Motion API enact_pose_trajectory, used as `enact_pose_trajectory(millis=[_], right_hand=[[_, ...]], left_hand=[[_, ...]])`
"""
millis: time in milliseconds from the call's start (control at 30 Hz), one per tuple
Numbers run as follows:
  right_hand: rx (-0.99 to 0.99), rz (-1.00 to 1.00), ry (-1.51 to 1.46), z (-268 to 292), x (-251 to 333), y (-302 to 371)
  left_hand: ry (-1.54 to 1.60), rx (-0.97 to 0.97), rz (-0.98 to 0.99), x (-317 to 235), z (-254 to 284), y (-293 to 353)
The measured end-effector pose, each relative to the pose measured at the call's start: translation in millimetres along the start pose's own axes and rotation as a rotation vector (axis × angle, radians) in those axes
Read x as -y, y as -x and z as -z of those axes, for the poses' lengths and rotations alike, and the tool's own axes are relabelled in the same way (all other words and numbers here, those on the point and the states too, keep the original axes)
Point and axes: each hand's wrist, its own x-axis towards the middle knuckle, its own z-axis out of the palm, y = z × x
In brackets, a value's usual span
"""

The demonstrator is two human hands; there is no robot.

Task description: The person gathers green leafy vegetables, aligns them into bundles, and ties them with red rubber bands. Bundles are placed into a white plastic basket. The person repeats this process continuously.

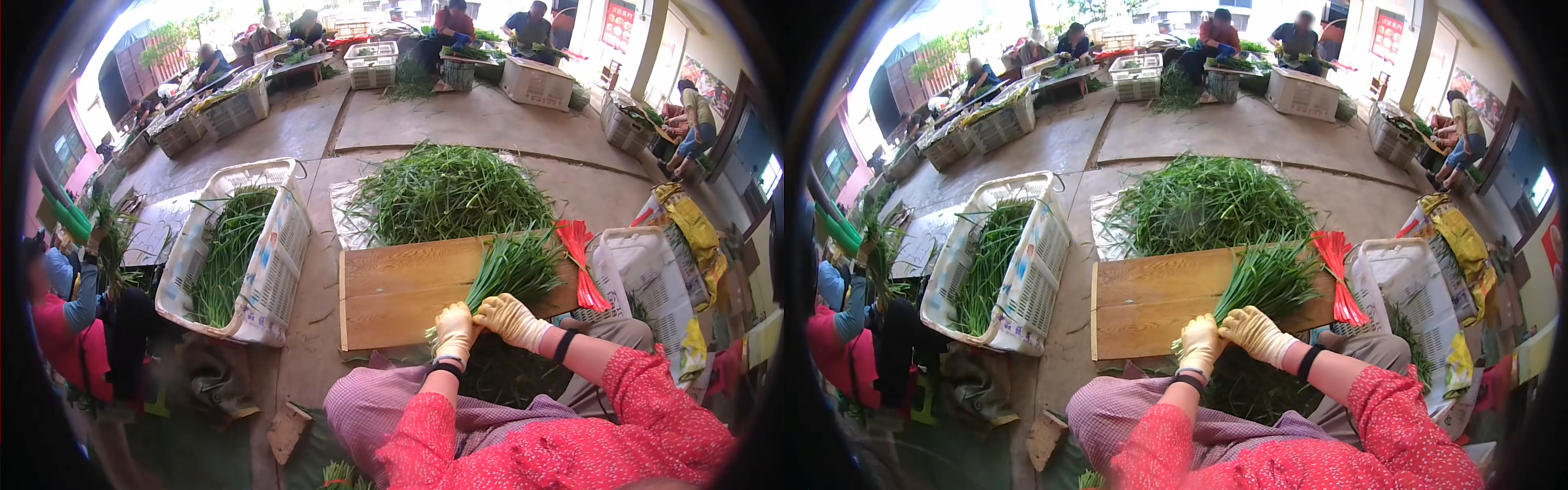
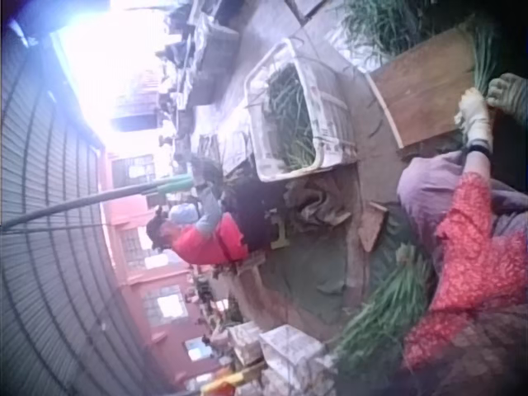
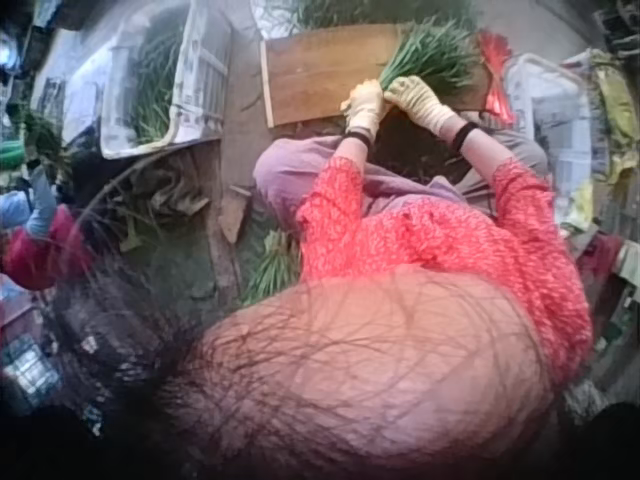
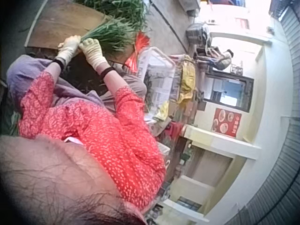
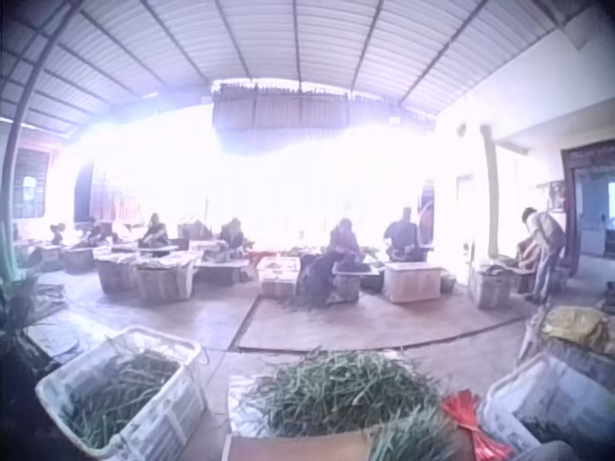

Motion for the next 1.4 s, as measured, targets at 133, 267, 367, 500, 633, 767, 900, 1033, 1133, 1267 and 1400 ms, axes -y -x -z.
enact_pose_trajectory(millis=[133, 267, 367, 500, 633, 767, 900, 1033, 1133, 1267, 1400], right_hand=[[0.183, 0.013, 0.057, -6.7, 2.1, -16.7], [0.004, -0.04, 0.056, -28.5, 10.2, -22.3], [-0.003, -0.197, 0.021, -46.9, 19.8, -17.1], [0.131, -0.757, -0.565, -43.3, 35.1, -29.6], [0.384, -1.269, -2.551, -102.4, 17.4, 14.1], [0.384, -1.017, -2.184, -61.2, 16.2, 12.5], [-0.067, -0.801, -0.591, 1.9, 8.4, 17.8], [-0.246, -0.448, -0.283, -5.6, -14.0, 36.8], [-0.274, -0.179, -0.183, -18.8, -18.1, 28.0], [-0.341, -0.089, -0.125, -21.6, -6.6, 7.5], [0.054, -0.157, -0.038, -17.2, 3.1, -5.3]], left_hand=[[0.006, -0.003, -0.005, 8.5, -8.2, -5.2], [0.04, 0.009, -0.001, 16.2, -30.3, -9.8], [0.022, 0.023, -0.02, 7.5, -17.2, -3.6], [-0.174, -0.006, -0.007, 19.1, -18.1, -4.0], [-0.151, 0.043, -0.047, -3.4, -7.5, 8.6], [-0.114, 0.05, 0.017, 0.8, -8.8, 3.4], [0.028, -0.01, 0.005, 6.8, 0.9, -2.7], [-0.005, 0.019, -0.02, -0.7, 3.9, -1.6], [-0.04, -0.005, -0.048, -4.6, 2.0, -0.6], [-0.042, 0.001, -0.04, 2.3, -1.3, -1.9], [-0.084, 0.011, -0.013, 2.8, -7.0, -2.8]])
